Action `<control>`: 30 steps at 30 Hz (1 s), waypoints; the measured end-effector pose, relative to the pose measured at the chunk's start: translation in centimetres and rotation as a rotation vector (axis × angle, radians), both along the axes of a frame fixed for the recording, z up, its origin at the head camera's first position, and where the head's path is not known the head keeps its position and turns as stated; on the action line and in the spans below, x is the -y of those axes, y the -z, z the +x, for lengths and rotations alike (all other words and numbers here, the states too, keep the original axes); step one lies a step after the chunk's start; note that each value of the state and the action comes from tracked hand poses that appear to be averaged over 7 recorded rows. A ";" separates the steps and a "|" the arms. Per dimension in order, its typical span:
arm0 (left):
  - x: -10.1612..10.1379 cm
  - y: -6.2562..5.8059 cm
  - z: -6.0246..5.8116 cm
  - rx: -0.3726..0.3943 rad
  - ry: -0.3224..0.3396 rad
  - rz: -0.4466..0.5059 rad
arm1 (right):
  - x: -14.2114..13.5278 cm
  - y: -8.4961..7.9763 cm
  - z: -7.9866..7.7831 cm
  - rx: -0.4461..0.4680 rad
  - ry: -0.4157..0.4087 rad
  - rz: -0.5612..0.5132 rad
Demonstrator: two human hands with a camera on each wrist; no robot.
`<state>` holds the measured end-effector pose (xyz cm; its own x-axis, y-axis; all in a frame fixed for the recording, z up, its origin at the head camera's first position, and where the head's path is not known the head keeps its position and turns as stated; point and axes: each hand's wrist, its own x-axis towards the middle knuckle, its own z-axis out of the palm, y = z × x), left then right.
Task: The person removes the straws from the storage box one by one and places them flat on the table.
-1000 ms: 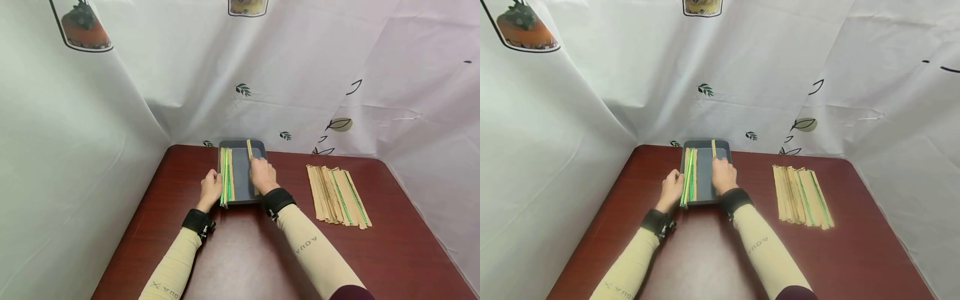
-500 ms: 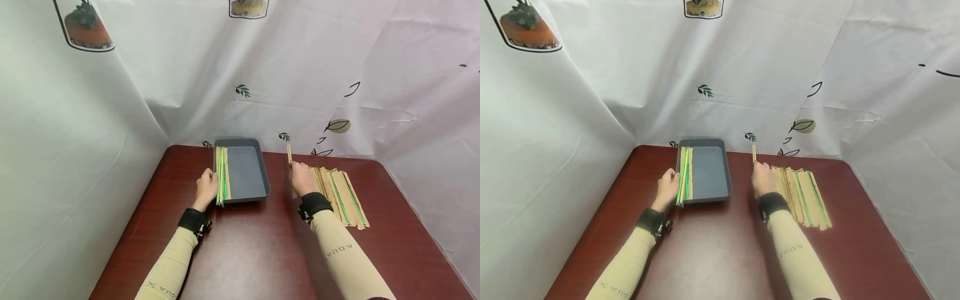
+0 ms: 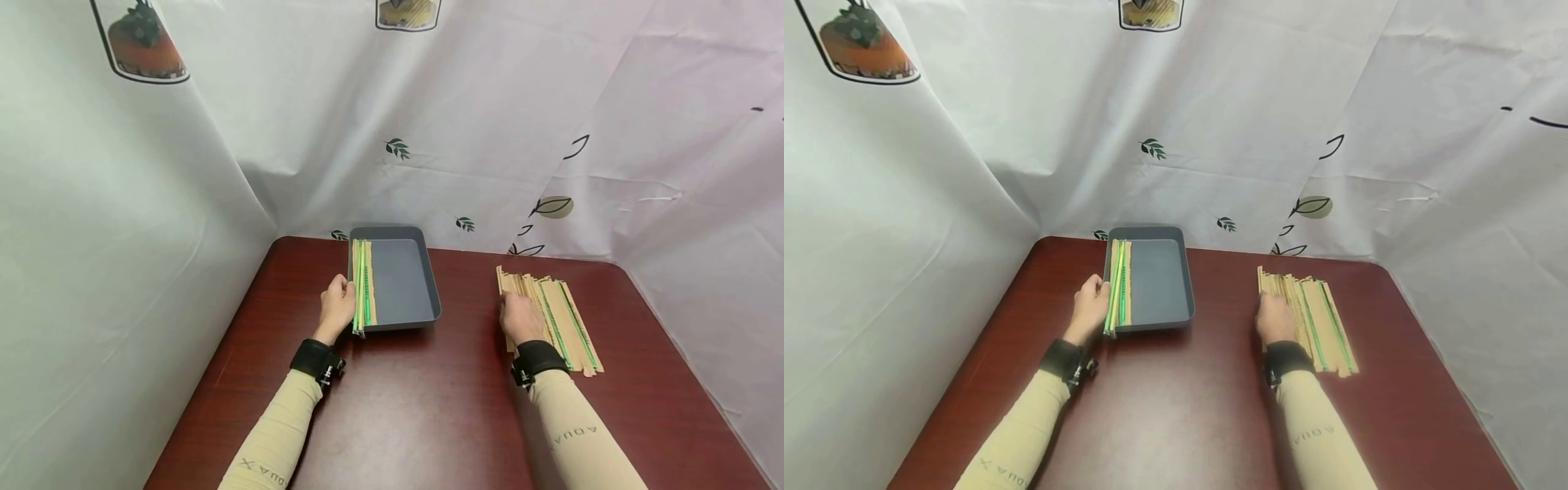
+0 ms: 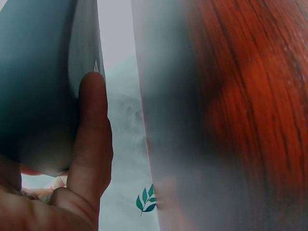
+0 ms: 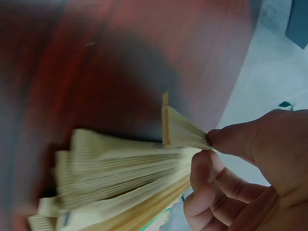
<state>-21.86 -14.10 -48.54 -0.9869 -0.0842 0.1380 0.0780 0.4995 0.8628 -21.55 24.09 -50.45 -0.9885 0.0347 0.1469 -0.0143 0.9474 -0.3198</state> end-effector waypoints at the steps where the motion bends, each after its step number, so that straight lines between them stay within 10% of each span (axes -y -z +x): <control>1: 0.0 -0.1 0.0 0.002 0.001 -0.003 | -0.2 0.2 0.1 0.007 -0.003 0.002; 30: 0.1 0.2 0.0 0.019 0.019 -0.005 | -1.1 1.1 0.9 0.105 0.064 -0.022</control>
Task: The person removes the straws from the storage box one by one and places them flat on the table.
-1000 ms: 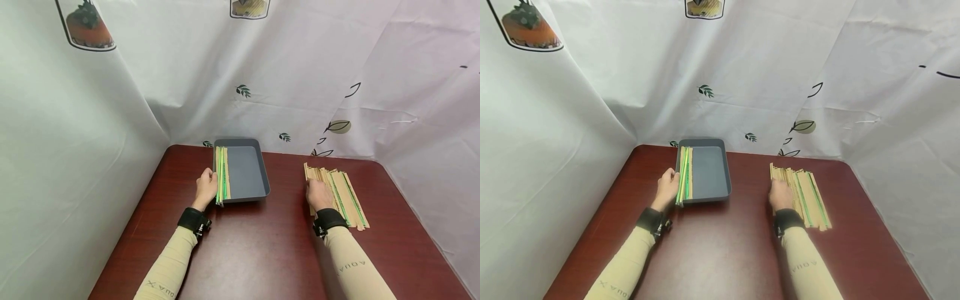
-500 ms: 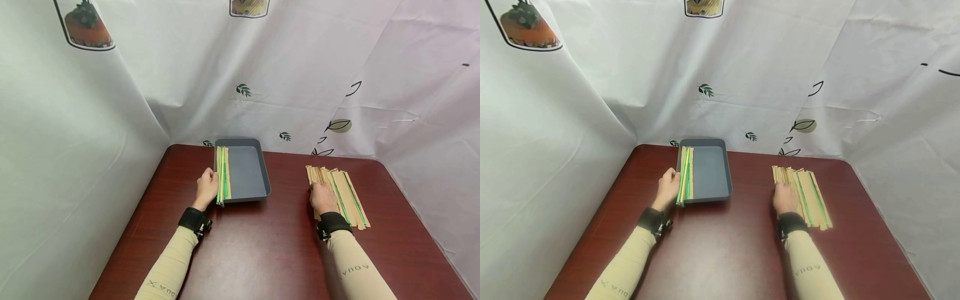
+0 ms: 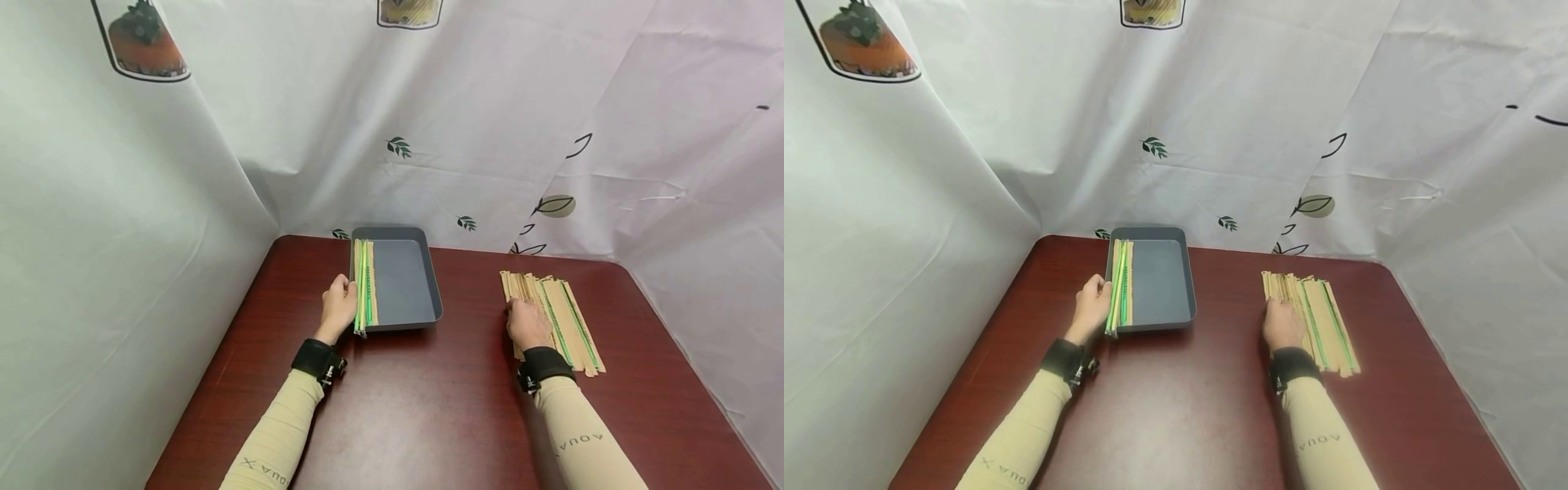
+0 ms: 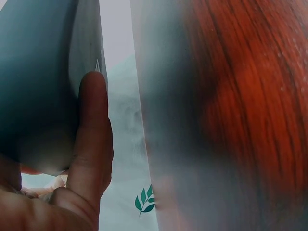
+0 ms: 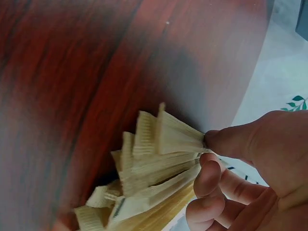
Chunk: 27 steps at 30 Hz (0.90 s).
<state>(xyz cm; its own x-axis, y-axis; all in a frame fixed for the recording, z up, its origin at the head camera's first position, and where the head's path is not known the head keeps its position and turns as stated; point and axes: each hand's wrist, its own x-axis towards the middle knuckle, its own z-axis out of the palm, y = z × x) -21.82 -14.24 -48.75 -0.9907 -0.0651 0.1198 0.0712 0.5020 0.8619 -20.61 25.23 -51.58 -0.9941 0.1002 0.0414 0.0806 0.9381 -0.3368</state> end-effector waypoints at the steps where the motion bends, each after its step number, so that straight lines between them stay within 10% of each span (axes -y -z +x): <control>1: 0.0 0.0 0.0 -0.002 0.002 0.002 | 0.1 -0.2 0.0 -0.005 0.002 -0.001; 12: -0.1 -0.1 -0.4 -0.013 -0.012 0.000 | 4.1 -5.4 -2.8 -0.181 -0.037 -0.092; 27: -0.7 -1.1 -0.2 -0.026 -0.018 -0.006 | 19.4 -12.0 -5.7 -0.096 -0.157 -0.162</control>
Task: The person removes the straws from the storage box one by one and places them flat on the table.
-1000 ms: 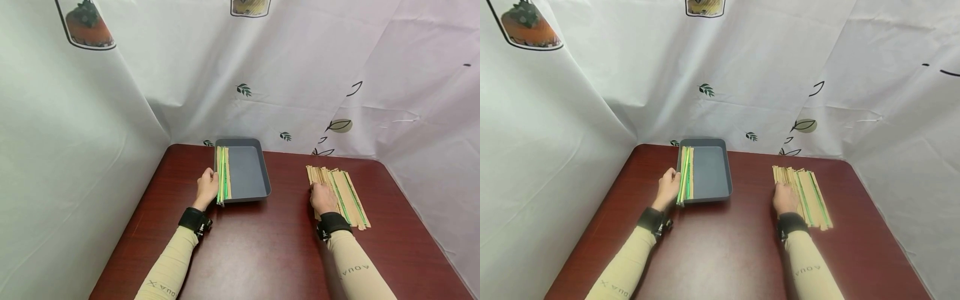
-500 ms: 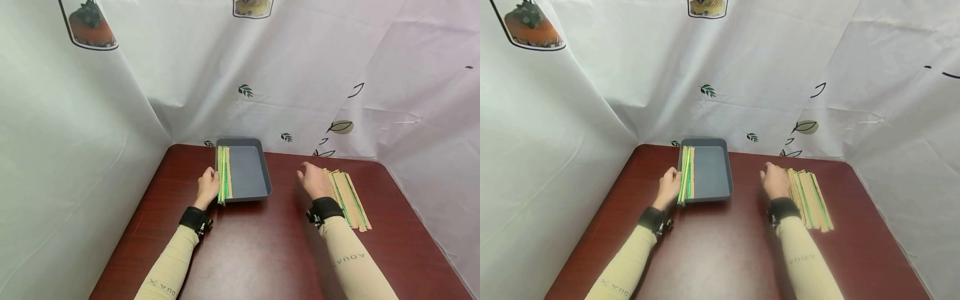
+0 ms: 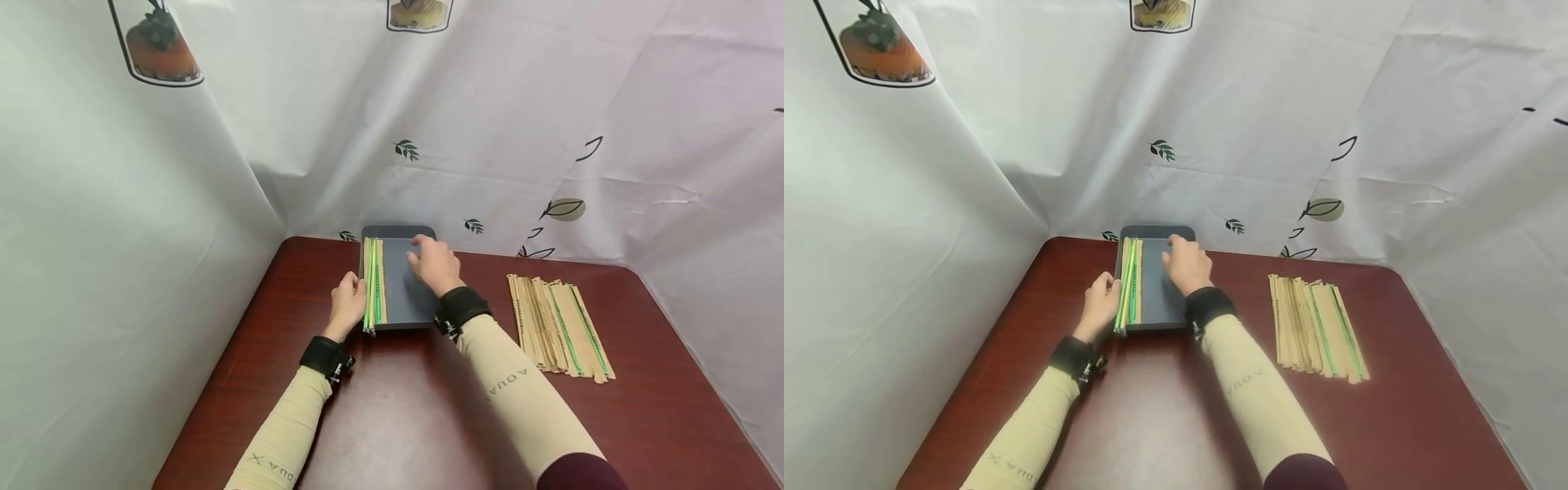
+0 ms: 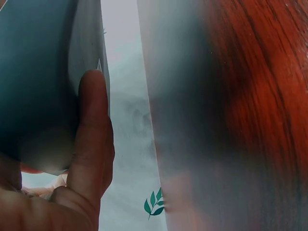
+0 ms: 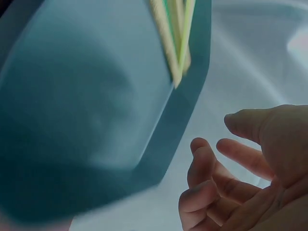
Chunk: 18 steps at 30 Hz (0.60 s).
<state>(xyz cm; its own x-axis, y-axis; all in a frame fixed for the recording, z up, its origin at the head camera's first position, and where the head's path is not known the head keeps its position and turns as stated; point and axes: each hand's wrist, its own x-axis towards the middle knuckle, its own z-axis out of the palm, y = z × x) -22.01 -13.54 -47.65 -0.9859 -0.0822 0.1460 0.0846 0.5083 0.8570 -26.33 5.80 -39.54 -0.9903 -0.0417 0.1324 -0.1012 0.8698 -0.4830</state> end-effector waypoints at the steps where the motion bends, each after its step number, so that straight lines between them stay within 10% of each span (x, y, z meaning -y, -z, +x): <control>1: 0.0 0.0 0.0 -0.001 -0.003 -0.004 | 0.8 0.1 0.1 0.004 -0.013 0.004; 18: -0.3 0.3 -0.3 0.000 -0.024 -0.014 | 7.0 3.4 2.0 0.167 -0.159 -0.047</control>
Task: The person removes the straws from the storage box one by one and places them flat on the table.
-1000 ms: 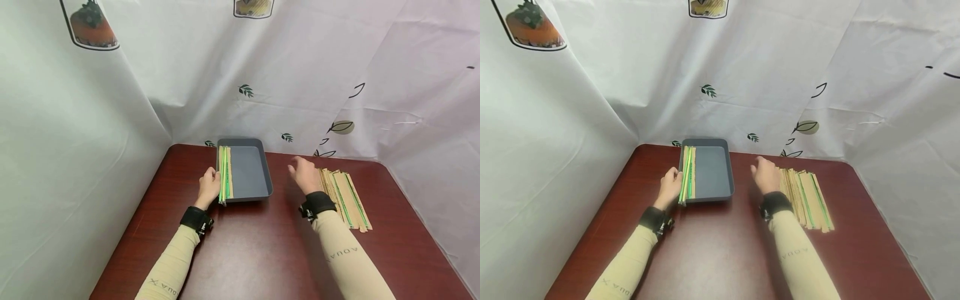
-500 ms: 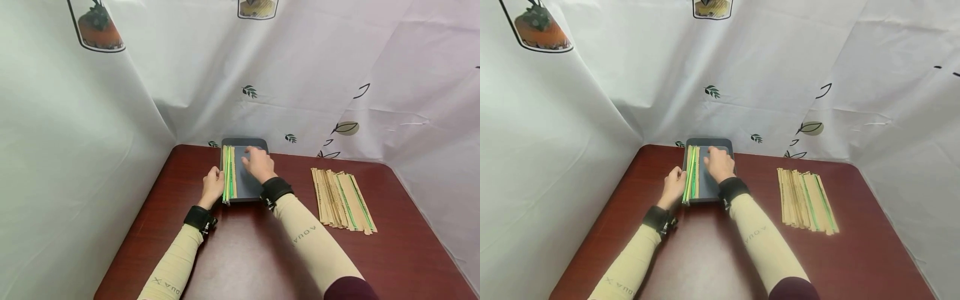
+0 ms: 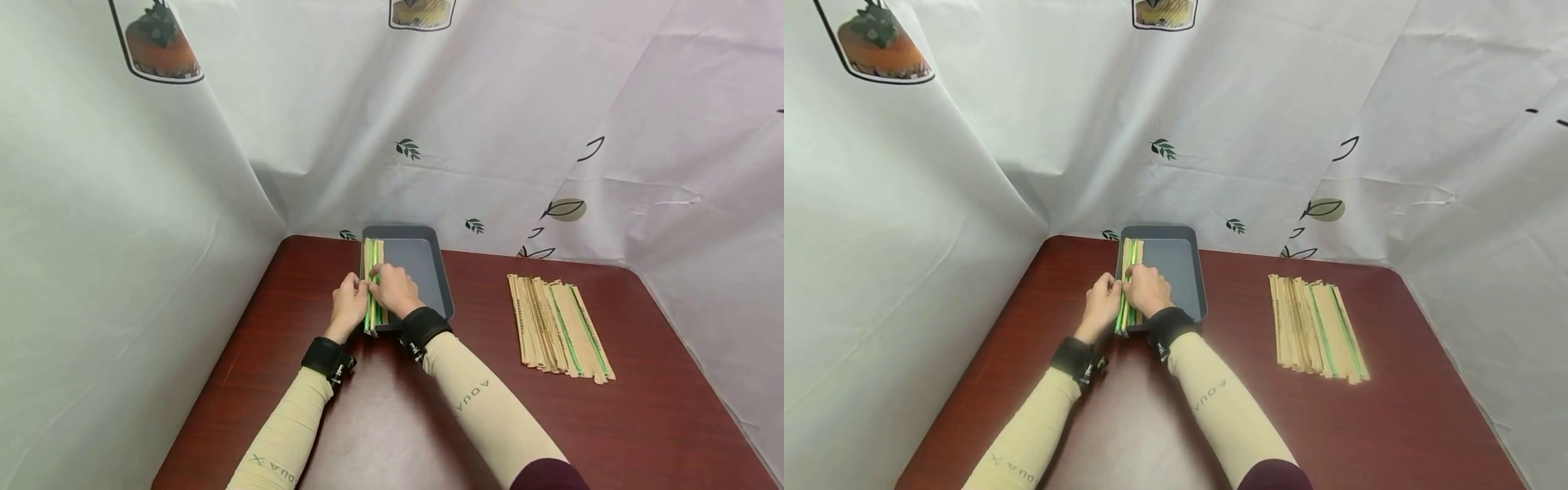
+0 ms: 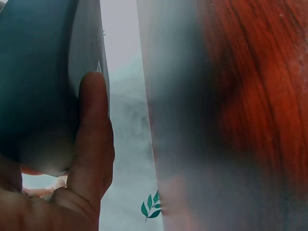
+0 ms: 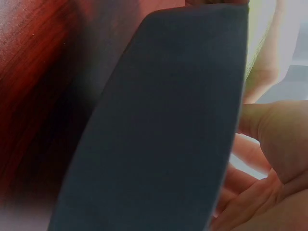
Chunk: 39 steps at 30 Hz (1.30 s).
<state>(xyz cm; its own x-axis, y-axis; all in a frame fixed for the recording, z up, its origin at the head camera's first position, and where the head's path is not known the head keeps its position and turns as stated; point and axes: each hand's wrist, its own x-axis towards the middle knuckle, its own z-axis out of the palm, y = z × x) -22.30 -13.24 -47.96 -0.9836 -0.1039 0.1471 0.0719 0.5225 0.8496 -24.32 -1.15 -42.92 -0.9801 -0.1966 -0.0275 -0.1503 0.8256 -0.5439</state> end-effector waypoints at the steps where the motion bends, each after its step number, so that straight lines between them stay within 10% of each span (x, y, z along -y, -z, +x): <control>1: 0.0 0.1 0.0 -0.001 0.001 0.000 | 0.0 0.1 0.0 0.006 -0.004 -0.006; 25: 0.2 0.7 -0.1 0.009 0.001 -0.006 | -1.5 -0.2 0.2 -0.017 -0.027 -0.042; 39: 0.7 0.7 0.0 -0.002 0.005 0.025 | -11.3 -2.8 -1.2 -0.123 0.139 0.009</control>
<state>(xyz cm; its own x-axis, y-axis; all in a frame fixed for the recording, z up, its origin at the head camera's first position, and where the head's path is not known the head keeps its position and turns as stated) -22.30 -13.97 -48.61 -0.9839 -0.1026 0.1464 0.0762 0.5005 0.8624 -25.48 10.10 -40.16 -0.9939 -0.0593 0.0928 -0.0993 0.8476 -0.5212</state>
